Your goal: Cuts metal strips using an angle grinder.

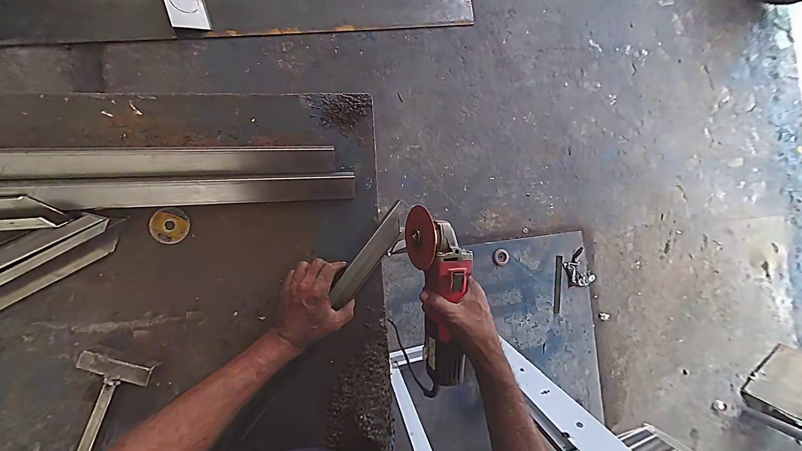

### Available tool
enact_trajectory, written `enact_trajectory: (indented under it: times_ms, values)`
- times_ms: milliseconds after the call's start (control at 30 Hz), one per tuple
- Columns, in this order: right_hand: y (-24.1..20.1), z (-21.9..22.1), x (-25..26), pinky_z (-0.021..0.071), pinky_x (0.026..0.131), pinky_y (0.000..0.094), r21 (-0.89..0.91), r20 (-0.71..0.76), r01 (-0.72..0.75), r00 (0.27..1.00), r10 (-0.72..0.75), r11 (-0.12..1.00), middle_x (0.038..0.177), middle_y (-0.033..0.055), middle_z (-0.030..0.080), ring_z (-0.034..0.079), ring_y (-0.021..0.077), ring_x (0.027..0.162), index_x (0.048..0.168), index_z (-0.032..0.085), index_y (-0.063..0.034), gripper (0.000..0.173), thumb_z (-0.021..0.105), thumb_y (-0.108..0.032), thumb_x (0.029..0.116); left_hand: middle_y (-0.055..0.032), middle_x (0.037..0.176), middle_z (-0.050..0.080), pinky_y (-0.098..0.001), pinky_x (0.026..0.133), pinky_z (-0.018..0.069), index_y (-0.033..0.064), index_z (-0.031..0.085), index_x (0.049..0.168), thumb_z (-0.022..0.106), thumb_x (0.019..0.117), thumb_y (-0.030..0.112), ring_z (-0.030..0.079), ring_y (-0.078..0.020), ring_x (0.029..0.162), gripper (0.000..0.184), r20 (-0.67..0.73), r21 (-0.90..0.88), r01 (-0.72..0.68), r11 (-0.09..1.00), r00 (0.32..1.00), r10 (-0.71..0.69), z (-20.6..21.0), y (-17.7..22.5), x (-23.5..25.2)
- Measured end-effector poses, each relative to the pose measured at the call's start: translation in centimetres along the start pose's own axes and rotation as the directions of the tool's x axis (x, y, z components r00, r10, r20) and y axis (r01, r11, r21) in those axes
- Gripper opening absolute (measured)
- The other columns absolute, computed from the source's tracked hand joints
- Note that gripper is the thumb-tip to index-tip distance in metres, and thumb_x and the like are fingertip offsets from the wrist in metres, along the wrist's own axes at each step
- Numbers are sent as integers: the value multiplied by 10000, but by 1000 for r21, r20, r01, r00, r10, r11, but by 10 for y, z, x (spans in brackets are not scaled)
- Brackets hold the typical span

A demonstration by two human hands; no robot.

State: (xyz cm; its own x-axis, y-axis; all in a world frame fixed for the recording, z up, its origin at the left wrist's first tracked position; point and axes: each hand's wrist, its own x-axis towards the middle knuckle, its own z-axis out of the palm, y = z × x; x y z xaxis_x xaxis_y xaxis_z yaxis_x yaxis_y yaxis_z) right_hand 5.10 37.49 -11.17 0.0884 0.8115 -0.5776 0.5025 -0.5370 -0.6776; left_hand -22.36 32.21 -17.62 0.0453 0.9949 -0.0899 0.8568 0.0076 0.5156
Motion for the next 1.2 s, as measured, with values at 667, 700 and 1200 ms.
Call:
enact_trajectory:
  times_ms: [667, 700, 1200]
  values:
    - [-2, 4, 14, 624, 773, 369, -43, 16, -10, 1000, 11, 999, 973, 26, 721, 718, 123, 842, 1205, 617, -83, 680, 844, -432, 666, -68, 1058, 719, -465, 765, 525, 188, 728, 1244, 723, 731, 561, 660, -286, 949, 634, -9, -8, -7, 1000, 1000, 7, 1, -1, 0]
    - [-3, 4, 14, 623, 774, 370, -50, 17, -12, 1000, 13, 999, 974, 27, 721, 718, 123, 843, 1206, 617, -85, 679, 842, -434, 668, -65, 1052, 719, -464, 762, 526, 191, 731, 1238, 727, 727, 560, 660, -283, 946, 630, -14, -5, -9, 1000, 1000, 9, 1, -1, 1]
    - [-18, 9, 22, 568, 878, 400, -206, -54, -19, 999, 8, 978, 1056, 68, 704, 686, 143, 961, 1262, 602, -59, 694, 834, -402, 704, -64, 1055, 730, -483, 766, 536, 200, 745, 1211, 738, 711, 570, 670, -297, 957, 622, -29, -35, 13, 999, 999, -14, 0, 0, 1]
